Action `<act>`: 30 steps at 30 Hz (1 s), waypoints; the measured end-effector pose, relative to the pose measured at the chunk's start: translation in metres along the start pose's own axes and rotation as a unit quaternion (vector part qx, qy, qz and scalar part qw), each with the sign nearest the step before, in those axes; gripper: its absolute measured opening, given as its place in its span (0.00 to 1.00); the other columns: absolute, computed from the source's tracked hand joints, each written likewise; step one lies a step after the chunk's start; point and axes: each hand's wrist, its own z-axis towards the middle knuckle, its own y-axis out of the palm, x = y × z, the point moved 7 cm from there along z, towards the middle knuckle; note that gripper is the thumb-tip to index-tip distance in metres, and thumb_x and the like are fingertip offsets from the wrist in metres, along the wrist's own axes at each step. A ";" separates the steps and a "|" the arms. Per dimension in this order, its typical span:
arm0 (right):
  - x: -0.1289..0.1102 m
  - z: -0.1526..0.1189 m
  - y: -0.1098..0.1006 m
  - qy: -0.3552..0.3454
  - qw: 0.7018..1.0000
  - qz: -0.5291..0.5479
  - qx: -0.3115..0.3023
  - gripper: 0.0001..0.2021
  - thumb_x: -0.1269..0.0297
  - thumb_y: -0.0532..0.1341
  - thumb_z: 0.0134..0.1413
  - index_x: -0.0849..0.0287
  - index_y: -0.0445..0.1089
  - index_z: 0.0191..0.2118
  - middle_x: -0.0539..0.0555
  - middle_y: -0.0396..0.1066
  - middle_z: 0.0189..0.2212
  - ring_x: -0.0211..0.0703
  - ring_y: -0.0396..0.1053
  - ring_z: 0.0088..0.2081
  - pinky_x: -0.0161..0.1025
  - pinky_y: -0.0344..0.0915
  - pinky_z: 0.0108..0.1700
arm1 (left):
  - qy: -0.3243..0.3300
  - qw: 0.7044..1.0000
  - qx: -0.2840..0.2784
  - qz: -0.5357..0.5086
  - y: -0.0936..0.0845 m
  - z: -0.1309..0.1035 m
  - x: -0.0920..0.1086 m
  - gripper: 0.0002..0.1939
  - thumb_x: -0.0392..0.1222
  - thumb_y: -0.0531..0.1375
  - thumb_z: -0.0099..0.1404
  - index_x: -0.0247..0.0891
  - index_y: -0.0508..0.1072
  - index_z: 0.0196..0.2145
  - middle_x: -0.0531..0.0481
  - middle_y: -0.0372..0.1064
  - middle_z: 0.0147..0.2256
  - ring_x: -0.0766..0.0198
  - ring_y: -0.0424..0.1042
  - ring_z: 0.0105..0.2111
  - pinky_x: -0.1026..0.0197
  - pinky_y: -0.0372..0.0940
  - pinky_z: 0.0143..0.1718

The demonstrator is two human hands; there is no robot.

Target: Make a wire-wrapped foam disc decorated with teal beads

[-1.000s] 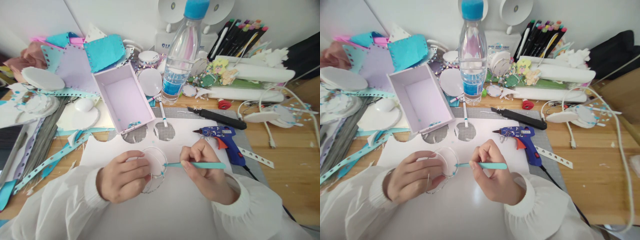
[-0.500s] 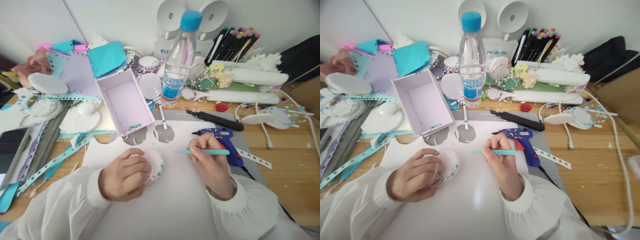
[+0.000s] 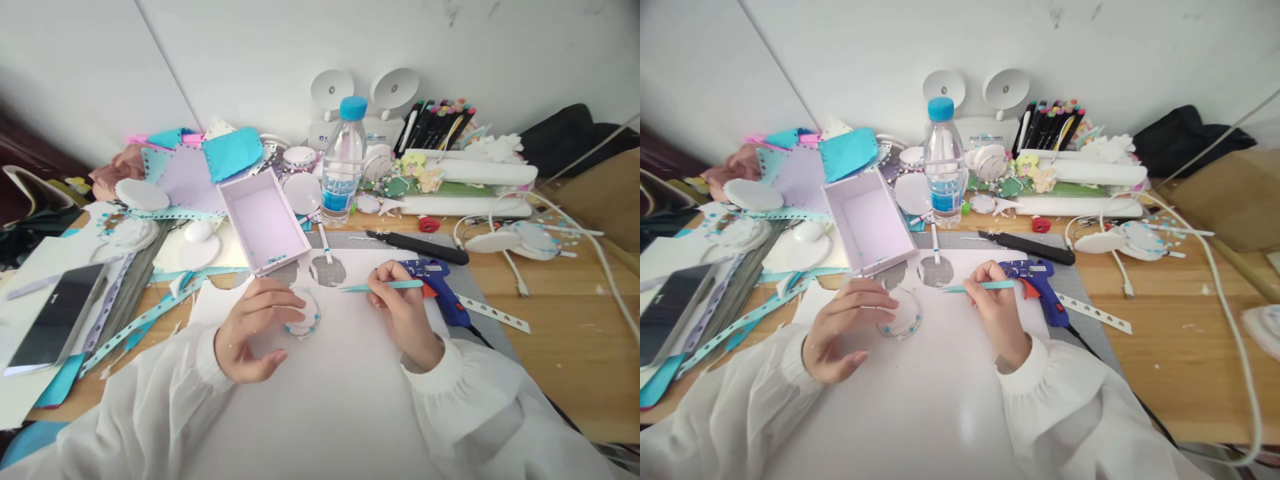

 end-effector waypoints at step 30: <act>-0.034 -0.009 0.041 -0.298 0.896 -0.302 -0.131 0.06 0.74 0.61 0.54 0.55 0.67 0.34 0.52 0.71 0.33 0.41 0.69 0.36 0.40 0.66 0.39 | -0.161 0.976 -0.116 -0.091 0.020 -0.013 -0.034 0.43 0.55 0.70 0.45 0.39 0.61 0.55 0.40 0.67 0.46 0.51 0.69 0.44 0.51 0.65 0.46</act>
